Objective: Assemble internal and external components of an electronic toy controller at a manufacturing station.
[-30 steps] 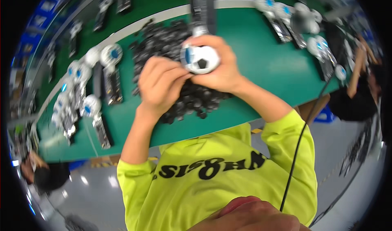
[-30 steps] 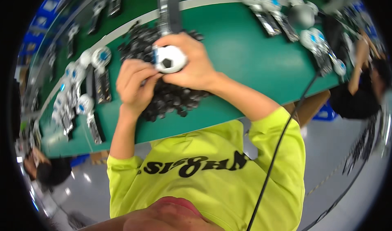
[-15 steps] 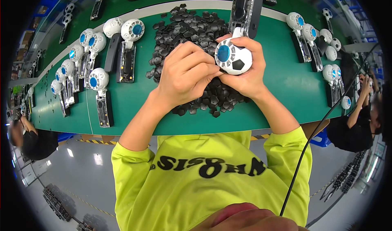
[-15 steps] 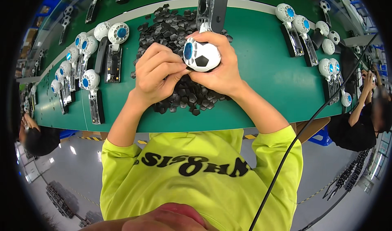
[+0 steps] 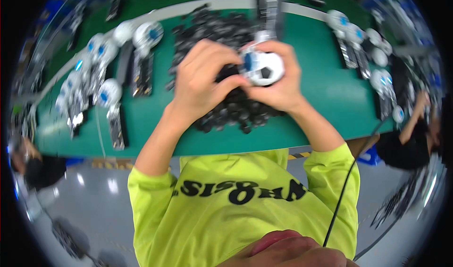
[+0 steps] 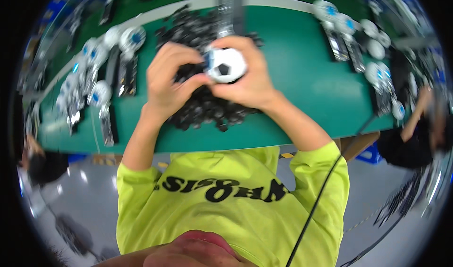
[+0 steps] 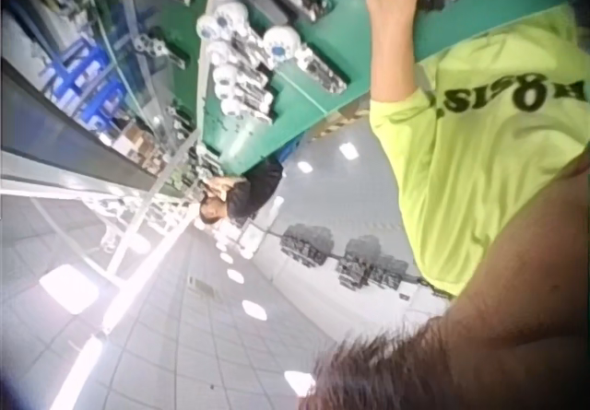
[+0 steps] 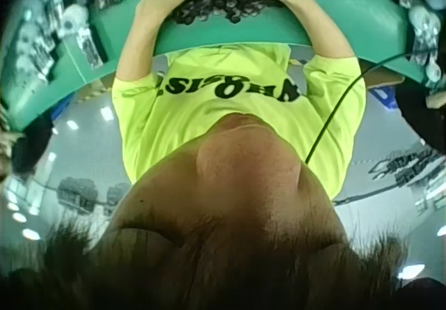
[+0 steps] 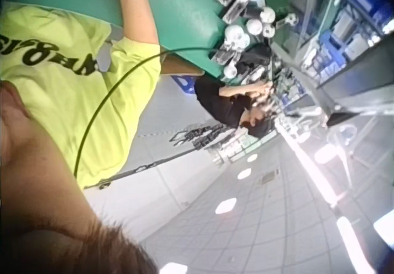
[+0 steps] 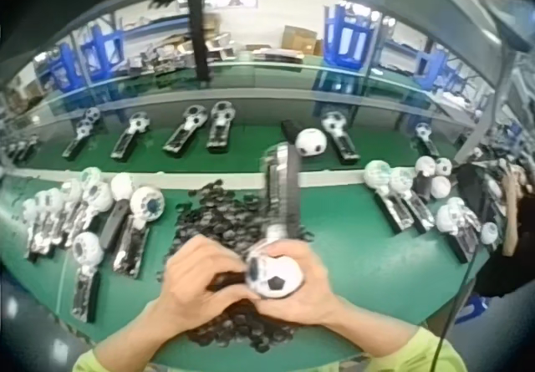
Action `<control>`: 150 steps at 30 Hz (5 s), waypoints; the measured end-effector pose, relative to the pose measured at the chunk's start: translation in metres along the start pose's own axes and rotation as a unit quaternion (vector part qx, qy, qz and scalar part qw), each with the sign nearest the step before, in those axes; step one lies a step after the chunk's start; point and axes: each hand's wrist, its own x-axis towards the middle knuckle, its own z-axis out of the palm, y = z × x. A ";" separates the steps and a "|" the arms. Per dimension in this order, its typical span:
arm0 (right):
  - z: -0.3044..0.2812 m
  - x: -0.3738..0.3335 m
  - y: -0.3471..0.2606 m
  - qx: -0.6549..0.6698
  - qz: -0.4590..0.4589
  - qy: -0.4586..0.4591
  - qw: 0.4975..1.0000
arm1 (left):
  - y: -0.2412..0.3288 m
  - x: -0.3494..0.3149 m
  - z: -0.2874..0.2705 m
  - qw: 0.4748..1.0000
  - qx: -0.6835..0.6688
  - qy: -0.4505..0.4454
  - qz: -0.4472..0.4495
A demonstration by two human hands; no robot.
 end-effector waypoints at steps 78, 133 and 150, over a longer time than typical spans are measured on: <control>-0.128 0.061 0.029 -0.261 0.077 0.282 0.920 | -0.055 -0.045 -0.032 0.971 0.227 -0.069 0.017; 0.036 0.024 0.020 0.168 0.069 -0.004 0.983 | -0.030 -0.024 -0.032 0.998 -0.018 0.034 0.047; 0.050 0.012 0.017 0.058 -0.110 0.000 0.992 | -0.016 -0.031 -0.035 0.959 -0.206 -0.022 -0.193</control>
